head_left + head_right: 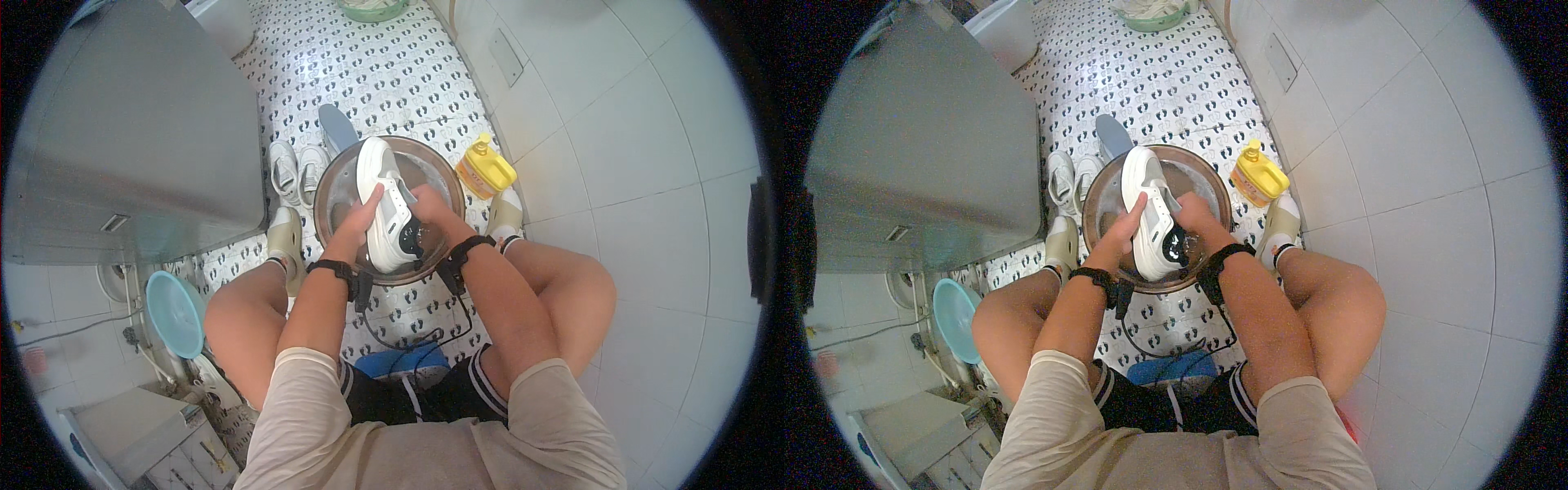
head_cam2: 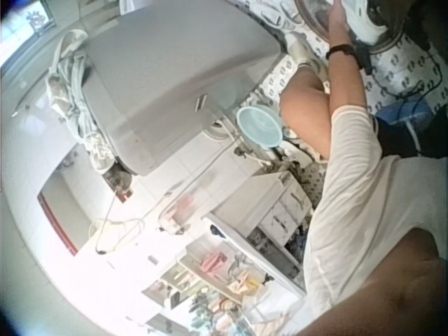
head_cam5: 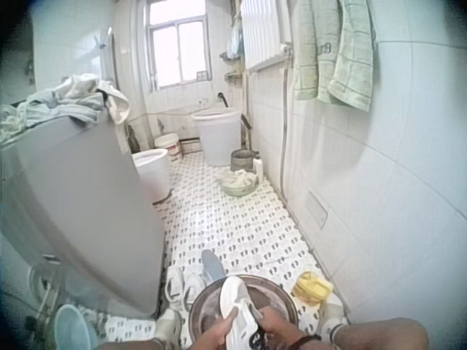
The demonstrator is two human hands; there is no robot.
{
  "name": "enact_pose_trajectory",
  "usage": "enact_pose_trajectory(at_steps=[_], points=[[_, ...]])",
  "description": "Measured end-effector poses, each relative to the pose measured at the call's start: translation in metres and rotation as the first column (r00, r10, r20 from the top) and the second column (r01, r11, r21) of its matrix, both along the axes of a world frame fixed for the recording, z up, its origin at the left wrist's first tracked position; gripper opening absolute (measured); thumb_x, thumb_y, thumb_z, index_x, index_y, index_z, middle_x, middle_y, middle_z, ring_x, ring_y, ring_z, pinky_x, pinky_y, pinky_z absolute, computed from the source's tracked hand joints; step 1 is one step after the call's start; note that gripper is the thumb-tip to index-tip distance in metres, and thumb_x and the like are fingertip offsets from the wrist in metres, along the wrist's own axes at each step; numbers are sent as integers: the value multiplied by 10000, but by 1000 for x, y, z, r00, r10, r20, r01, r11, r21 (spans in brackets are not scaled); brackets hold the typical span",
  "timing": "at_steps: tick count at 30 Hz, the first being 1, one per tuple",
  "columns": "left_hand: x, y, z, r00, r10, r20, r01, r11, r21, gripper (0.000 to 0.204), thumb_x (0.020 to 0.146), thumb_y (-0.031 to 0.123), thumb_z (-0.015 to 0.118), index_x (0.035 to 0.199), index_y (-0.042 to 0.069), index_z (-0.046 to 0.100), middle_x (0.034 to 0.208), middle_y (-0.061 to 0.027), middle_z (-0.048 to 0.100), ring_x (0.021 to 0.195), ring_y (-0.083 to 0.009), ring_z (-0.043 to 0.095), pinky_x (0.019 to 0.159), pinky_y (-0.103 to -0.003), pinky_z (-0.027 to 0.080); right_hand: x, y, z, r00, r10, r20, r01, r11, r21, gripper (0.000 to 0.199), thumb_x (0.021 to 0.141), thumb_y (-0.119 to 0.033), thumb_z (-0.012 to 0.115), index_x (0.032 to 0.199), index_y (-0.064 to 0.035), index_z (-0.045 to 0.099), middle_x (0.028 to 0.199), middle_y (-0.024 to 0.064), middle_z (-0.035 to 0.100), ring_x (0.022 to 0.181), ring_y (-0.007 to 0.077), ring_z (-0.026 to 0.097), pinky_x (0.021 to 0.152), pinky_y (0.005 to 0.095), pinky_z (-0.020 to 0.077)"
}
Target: The person cleans a shoe by dipping it into a bowl of water, scrubbing the sole and sides, and then applying cleaner with a blue brush while holding the shoe over the bowl.
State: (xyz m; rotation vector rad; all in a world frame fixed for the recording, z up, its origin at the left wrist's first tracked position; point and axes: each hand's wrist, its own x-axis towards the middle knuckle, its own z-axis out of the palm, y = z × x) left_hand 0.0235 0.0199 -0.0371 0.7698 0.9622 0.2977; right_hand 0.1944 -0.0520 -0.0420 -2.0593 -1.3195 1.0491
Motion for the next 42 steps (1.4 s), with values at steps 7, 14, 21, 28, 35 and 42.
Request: enact_pose_trajectory(at_steps=[7,14,21,28,35,42], points=[[1,-3,2,999,-2,33,1,1000,20,705,841,499,563,1312,9,376,1201,-118,538,1030,-230,561,871,-351,465,-3,18,-3,999,-42,31,41,999,16,374,785,-307,557,900,38,643,903,275,611,862,407,598,765,450,465],[2,-4,5,1000,0,-29,1,999,50,718,837,510,561,1319,13,370,1209,-118,534,1039,-238,559,875,-353,459,-3,19,-4,996,-91,-25,90,996,-24,323,773,-277,567,887,11,659,899,257,620,850,396,607,769,443,467],[-5,-1,3,999,16,-37,-15,999,30,764,824,532,564,1337,10,342,1236,-131,518,1058,-248,551,888,-367,453,-7,7,26,998,37,-43,-42,991,-128,340,744,-276,632,903,24,656,927,254,621,878,378,613,768,423,477],[1,-4,17,998,-11,-64,14,999,46,776,815,531,579,1331,-1,348,1234,-134,520,1071,-251,544,898,-365,448,1,7,-4,996,72,47,-66,989,-130,341,715,-273,654,868,32,657,918,244,624,866,377,614,750,421,485],[-2,0,13,999,-46,-12,47,999,17,772,815,515,591,1326,-11,353,1243,-134,509,1087,-241,527,927,-332,424,2,26,-3,991,-57,119,53,998,37,227,649,-229,648,693,-7,641,774,237,615,738,386,611,671,436,476],[1,-1,12,993,-72,-92,75,997,36,778,822,532,568,1332,-12,346,1255,-137,499,1100,-241,517,935,-342,414,1,20,-2,988,-111,112,109,994,28,237,653,-232,649,666,4,632,746,229,618,724,381,615,669,436,475]])
